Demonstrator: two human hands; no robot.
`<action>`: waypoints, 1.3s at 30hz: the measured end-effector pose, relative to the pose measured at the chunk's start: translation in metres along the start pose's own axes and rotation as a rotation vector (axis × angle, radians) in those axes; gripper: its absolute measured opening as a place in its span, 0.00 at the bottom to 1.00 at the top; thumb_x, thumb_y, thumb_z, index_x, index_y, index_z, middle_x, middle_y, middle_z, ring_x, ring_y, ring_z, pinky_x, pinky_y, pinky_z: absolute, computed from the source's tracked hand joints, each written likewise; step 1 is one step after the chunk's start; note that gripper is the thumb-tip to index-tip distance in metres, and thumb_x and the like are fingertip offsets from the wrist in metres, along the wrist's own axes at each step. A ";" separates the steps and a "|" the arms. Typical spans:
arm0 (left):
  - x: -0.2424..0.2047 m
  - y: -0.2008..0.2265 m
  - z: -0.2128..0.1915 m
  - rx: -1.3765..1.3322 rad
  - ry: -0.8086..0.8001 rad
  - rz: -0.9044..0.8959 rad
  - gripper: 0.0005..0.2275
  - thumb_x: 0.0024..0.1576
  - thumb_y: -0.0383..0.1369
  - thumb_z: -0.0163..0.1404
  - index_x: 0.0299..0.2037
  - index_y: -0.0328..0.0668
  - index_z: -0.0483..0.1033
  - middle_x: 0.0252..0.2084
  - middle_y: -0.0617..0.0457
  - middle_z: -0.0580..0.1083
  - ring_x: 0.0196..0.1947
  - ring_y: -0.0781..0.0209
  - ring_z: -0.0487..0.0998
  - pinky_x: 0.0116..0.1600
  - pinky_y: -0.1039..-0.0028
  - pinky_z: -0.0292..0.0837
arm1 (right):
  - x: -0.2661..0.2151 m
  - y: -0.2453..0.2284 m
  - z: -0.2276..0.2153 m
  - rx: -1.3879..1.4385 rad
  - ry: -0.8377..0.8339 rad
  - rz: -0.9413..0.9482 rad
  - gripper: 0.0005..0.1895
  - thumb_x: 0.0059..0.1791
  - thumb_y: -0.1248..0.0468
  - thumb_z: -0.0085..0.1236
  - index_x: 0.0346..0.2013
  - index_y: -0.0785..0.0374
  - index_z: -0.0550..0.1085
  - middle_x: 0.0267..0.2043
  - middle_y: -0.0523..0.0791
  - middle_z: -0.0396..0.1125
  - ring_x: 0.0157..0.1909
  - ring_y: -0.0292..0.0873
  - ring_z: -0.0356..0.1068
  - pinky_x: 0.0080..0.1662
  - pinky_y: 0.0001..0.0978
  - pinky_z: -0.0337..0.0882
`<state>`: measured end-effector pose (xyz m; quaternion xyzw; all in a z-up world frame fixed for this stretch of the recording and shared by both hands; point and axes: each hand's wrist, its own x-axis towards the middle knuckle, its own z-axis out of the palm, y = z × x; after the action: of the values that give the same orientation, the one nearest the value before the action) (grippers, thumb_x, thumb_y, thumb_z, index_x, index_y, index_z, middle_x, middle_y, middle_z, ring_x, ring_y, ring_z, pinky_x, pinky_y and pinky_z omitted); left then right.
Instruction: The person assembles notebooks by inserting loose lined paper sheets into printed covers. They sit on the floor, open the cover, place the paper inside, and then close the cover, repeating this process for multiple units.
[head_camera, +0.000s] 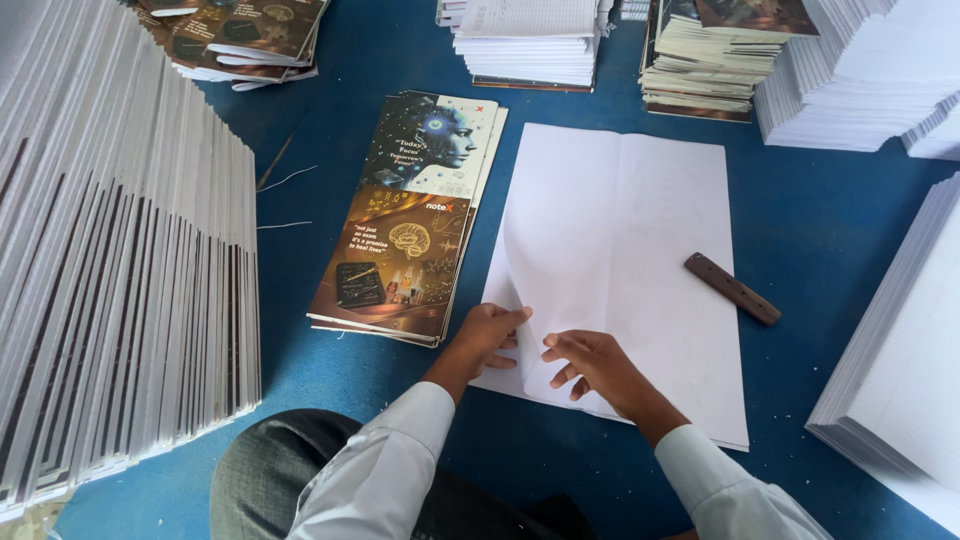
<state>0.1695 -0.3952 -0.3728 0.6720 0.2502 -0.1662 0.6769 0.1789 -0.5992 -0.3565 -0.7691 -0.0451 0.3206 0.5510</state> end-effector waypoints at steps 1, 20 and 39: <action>0.000 -0.001 0.000 0.004 -0.002 0.014 0.27 0.54 0.46 0.56 0.52 0.27 0.67 0.50 0.34 0.70 0.51 0.43 0.75 0.48 0.49 0.81 | 0.001 0.001 0.001 0.015 -0.011 0.004 0.30 0.48 0.44 0.51 0.51 0.67 0.76 0.46 0.52 0.76 0.36 0.47 0.78 0.29 0.33 0.72; -0.004 0.009 0.007 0.055 -0.039 0.017 0.29 0.52 0.48 0.56 0.54 0.29 0.68 0.51 0.37 0.72 0.51 0.48 0.76 0.47 0.56 0.81 | 0.010 0.008 -0.004 0.105 -0.042 0.026 0.18 0.48 0.60 0.55 0.44 0.72 0.78 0.34 0.53 0.75 0.27 0.41 0.74 0.25 0.30 0.67; 0.000 0.013 -0.001 0.068 0.072 0.043 0.34 0.48 0.49 0.59 0.57 0.26 0.68 0.52 0.35 0.74 0.50 0.44 0.79 0.50 0.57 0.77 | 0.010 0.003 -0.014 0.080 0.032 0.014 0.16 0.42 0.57 0.69 0.27 0.69 0.78 0.20 0.48 0.69 0.22 0.40 0.70 0.25 0.28 0.65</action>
<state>0.1767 -0.3941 -0.3618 0.7054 0.2541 -0.1359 0.6476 0.1936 -0.6082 -0.3613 -0.7518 -0.0181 0.3135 0.5799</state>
